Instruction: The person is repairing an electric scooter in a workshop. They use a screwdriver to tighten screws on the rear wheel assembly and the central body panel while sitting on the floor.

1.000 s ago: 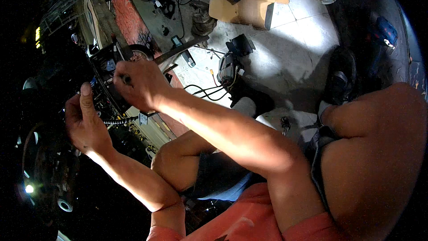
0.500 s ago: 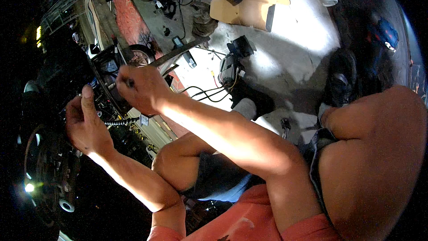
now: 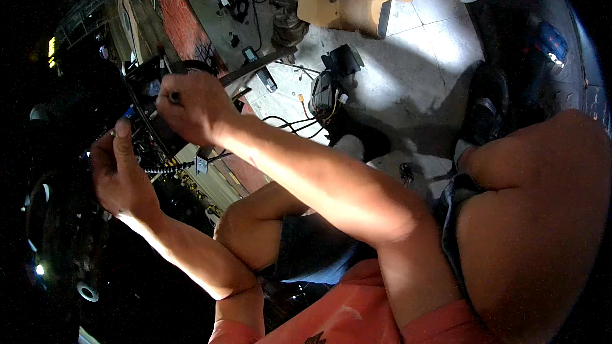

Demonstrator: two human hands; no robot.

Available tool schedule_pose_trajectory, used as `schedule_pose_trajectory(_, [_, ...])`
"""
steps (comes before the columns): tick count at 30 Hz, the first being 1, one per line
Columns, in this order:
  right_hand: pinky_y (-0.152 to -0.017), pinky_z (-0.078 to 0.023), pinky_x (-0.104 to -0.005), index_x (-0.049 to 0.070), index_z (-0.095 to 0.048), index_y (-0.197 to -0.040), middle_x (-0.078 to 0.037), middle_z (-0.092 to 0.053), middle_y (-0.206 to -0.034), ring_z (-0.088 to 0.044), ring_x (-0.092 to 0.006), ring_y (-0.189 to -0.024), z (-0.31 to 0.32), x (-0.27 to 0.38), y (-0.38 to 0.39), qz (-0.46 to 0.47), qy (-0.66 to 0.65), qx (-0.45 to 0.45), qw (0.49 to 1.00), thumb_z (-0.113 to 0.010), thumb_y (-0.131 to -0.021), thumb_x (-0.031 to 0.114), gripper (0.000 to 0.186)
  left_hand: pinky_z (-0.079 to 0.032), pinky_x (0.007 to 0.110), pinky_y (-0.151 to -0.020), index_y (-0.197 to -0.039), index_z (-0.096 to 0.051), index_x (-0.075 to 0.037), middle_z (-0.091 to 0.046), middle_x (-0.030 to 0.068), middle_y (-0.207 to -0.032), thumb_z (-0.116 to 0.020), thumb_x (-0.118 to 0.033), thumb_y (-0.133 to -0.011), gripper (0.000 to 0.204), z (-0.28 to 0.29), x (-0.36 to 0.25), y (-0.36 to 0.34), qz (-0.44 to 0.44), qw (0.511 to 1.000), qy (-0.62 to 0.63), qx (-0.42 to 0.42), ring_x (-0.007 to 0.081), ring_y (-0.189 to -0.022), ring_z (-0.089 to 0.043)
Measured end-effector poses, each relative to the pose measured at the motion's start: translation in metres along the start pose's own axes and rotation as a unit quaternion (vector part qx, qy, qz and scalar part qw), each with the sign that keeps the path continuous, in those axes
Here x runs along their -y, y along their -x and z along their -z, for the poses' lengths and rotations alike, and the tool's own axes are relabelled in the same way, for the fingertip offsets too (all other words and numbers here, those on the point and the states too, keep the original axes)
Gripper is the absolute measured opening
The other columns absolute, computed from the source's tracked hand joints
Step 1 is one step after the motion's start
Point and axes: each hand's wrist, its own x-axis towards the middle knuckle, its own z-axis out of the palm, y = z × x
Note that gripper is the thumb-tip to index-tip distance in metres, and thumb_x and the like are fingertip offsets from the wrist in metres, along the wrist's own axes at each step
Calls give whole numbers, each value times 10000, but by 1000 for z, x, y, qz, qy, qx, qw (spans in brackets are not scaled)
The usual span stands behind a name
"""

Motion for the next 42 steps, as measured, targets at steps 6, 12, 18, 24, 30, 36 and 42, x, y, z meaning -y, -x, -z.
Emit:
schedule_pose_trajectory(6, [-681, -536, -379, 35, -663, -941, -116, -672, -727, -691, -258, -708, -12, -4, 33, 19, -90, -15, 996, -631, -963, 264, 233, -507, 255, -718, -972, -732, -18, -730, 47, -848, -830, -386, -917, 385, 3, 0, -1, 19, 999, 49, 15, 117, -771, -649])
schedule_pose_trajectory(12, [-662, -567, -448, 26, -708, -688, -159, -734, -691, -731, -279, -700, 2, 38, -97, -253, 21, 202, 946, -531, -880, 243, 340, -524, 273, -739, -972, -733, -10, -731, 63, -861, -828, -415, -914, 419, 3, 3, -1, -7, 998, 63, 9, 135, -796, -666])
schedule_pose_trajectory(18, [-648, -567, -432, 46, -729, -774, -164, -703, -689, -726, -301, -702, 5, 6, -60, -13, 135, 12, 991, -583, -880, 201, 237, -504, 296, -717, -952, -725, 4, -713, 77, -842, -818, -430, -920, 444, 2, 2, -9, 6, 999, 46, 25, 155, -763, -631])
schedule_pose_trajectory(24, [-652, -519, -406, 43, -695, -923, -131, -682, -752, -682, -292, -692, -12, 1, 31, 11, -40, -26, 999, -634, -959, 236, 205, -485, 274, -703, -941, -724, -4, -704, 59, -806, -816, -450, -916, 456, 2, 2, -5, 6, 998, 58, 18, 149, -751, -617])
schedule_pose_trajectory(30, [-617, -539, -385, 43, -703, -861, -110, -697, -689, -668, -273, -600, -16, -5, 5, -28, -77, -17, 996, -583, -976, 208, 234, -502, 270, -714, -953, -732, -13, -720, 59, -831, -814, -477, -911, 473, 4, -1, -3, 5, 1000, 19, 13, 146, -780, -651])
schedule_pose_trajectory(36, [-640, -565, -423, 71, -748, -769, -106, -724, -648, -719, -268, -625, 12, 44, -97, -217, 96, 163, 958, -596, -855, 299, 288, -512, 278, -734, -970, -736, -11, -736, 70, -853, -813, -451, -920, 449, 3, -2, -3, -1, 1000, -4, 6, 154, -795, -667])
schedule_pose_trajectory(42, [-637, -547, -368, 62, -745, -792, -107, -700, -626, -711, -185, -643, 1, 10, -23, -107, 7, 46, 993, -622, -913, 265, 266, -505, 266, -734, -958, -729, -9, -731, 60, -853, -818, -404, -927, 406, 5, 6, -4, 11, 999, 23, 25, 137, -798, -660])
